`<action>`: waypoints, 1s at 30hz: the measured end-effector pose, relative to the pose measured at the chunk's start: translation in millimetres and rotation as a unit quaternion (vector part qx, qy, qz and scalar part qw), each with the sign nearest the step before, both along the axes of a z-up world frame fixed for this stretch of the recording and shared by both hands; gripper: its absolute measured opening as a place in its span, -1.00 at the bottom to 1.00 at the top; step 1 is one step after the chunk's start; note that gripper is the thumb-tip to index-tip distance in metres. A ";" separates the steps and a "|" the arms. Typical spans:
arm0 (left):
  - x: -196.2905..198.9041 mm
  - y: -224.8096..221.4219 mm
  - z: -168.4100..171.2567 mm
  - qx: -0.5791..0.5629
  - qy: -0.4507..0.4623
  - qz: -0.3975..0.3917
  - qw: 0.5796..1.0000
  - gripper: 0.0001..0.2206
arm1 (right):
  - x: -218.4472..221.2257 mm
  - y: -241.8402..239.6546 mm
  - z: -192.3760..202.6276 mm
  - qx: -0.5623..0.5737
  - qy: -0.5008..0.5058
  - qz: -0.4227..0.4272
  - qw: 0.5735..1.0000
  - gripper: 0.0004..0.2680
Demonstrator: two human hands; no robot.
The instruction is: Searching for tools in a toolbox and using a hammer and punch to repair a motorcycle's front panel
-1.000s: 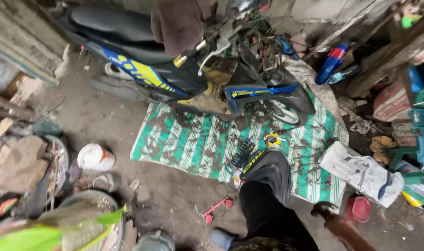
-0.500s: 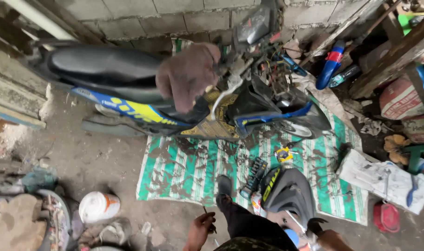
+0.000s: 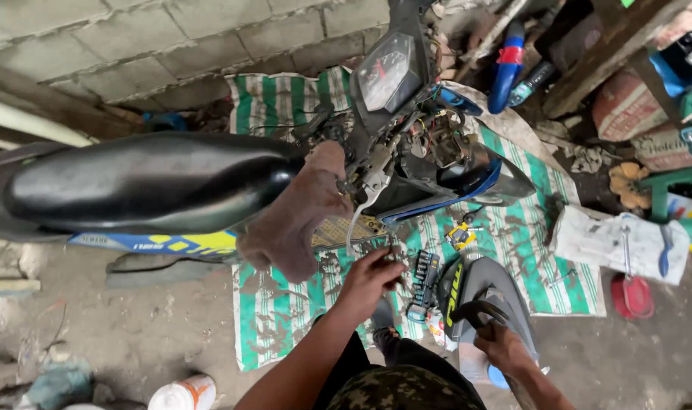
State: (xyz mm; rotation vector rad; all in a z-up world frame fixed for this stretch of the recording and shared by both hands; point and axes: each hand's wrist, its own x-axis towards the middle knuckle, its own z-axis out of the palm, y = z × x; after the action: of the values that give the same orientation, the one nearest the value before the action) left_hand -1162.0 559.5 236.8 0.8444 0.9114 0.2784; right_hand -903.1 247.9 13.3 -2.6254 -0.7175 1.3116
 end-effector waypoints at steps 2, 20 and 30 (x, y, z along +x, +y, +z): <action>15.0 25.2 -6.9 0.024 0.025 -0.027 0.999 -0.55 | -13.0 -17.0 -3.3 0.004 -0.008 -0.021 1.000 -0.67; 13.8 151.1 10.1 -0.049 -0.177 -0.100 0.978 -0.82 | -215.6 -77.5 -19.0 -0.090 -0.066 -0.012 0.994 -0.79; 8.5 115.8 -14.1 0.533 -0.156 -0.289 0.780 -0.68 | -187.1 -3.1 63.2 -0.093 0.001 -0.287 0.953 -0.76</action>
State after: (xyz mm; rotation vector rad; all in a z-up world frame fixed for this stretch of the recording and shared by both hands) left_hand -1153.4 675.2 222.6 2.0104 0.0560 0.3771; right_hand -1090.2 244.9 76.5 -2.6597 0.1865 1.2371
